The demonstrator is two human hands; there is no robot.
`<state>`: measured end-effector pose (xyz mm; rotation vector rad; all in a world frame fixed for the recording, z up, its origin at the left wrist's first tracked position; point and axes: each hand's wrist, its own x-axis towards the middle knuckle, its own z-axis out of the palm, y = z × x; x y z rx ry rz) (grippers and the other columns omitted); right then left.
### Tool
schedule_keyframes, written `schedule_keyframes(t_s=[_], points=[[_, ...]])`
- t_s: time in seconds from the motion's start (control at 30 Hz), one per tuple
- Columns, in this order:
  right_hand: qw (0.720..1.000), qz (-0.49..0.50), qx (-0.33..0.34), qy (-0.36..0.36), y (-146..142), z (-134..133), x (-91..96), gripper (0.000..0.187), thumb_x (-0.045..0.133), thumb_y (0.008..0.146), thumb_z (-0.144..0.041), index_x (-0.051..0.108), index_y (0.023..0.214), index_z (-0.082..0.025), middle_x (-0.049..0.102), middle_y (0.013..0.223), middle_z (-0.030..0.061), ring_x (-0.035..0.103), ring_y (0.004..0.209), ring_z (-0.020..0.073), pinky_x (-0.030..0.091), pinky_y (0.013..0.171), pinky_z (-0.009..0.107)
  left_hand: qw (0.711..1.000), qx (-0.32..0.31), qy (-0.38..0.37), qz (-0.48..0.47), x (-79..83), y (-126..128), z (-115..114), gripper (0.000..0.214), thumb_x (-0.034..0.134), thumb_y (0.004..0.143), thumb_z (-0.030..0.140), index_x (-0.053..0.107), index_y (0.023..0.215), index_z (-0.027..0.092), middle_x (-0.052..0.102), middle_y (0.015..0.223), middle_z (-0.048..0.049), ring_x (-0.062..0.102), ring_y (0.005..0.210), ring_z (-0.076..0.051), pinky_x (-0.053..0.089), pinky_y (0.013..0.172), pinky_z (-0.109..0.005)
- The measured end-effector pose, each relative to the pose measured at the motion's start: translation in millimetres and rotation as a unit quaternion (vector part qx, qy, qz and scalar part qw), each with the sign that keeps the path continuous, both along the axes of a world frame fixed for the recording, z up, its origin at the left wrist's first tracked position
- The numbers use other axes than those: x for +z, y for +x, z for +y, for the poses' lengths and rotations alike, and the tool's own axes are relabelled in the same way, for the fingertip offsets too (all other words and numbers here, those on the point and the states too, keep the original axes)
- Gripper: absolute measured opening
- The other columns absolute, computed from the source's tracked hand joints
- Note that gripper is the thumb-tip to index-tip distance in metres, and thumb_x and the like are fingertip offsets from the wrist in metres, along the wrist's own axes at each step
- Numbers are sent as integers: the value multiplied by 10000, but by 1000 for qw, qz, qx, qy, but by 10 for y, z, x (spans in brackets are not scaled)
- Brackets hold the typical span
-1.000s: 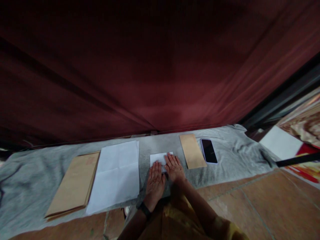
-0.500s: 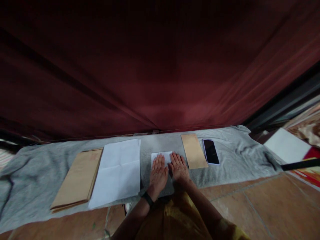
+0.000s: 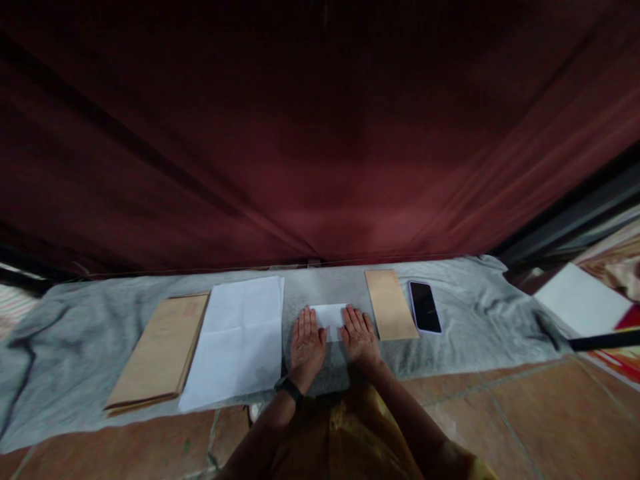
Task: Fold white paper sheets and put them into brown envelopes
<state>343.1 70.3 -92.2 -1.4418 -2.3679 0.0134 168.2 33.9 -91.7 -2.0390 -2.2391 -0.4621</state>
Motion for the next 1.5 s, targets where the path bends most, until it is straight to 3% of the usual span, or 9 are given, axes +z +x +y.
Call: schedule_keyframes(t_s=[0.2,0.33,0.5,0.8,0.93,1.07,1.3,1.5], points=[[1000,15,-1,-8,-60,-29,101,536,370,1054,-302,386,1563,-136,473,1558,134,402,1464,276,278,1218,501,1000,2,3,-4,3,-26,-30,609,335,1003,303,344,1547,31,417,1583,-217,300,1524,-301,344,1203,-505],[998,12,59,-21,-94,-248,122,548,418,1033,-291,388,1562,-149,488,1549,135,428,1449,252,313,1216,478,1000,-10,9,-7,5,-34,-30,626,342,1004,330,328,1556,35,404,1592,-217,295,1526,-305,336,1206,-508],[999,3,43,-20,-14,-445,43,537,412,1038,-285,390,1554,-138,463,1563,146,419,1456,252,338,1193,494,1000,-12,12,-7,17,-37,-32,671,366,1000,402,328,1551,21,401,1588,-235,313,1516,-329,331,1204,-515],[1000,3,-13,-13,-57,93,22,521,360,1061,-326,427,1539,-129,487,1548,133,429,1450,261,291,1210,465,999,-19,31,-18,31,-44,-19,716,395,990,441,282,1576,44,398,1585,-243,369,1488,-337,343,1190,-531],[1000,3,-18,-16,-86,191,9,534,355,1064,-339,392,1559,-144,477,1555,126,411,1462,261,280,1213,480,999,-13,41,-8,0,-44,-18,708,373,1000,464,315,1561,36,417,1574,-245,372,1486,-338,340,1191,-529],[1000,-6,-12,-11,-22,9,25,528,380,1055,-320,414,1545,-126,453,1572,125,408,1461,271,270,1217,485,999,-11,38,-1,-3,-42,-18,697,357,1006,480,359,1539,31,437,1563,-239,369,1489,-333,337,1198,-514],[999,-26,33,-25,276,-491,133,520,432,1043,-310,400,1557,-239,423,1601,63,389,1471,252,286,1212,483,999,-11,30,0,13,-36,-13,697,356,1009,478,369,1527,11,425,1568,-249,351,1498,-335,333,1205,-514],[998,-10,60,-32,295,-524,227,499,427,1047,-316,454,1523,-168,475,1566,91,391,1470,255,291,1220,475,1000,-13,25,-8,39,-28,-26,801,352,992,594,329,1549,19,387,1591,-249,333,1506,-336,318,1212,-509]])
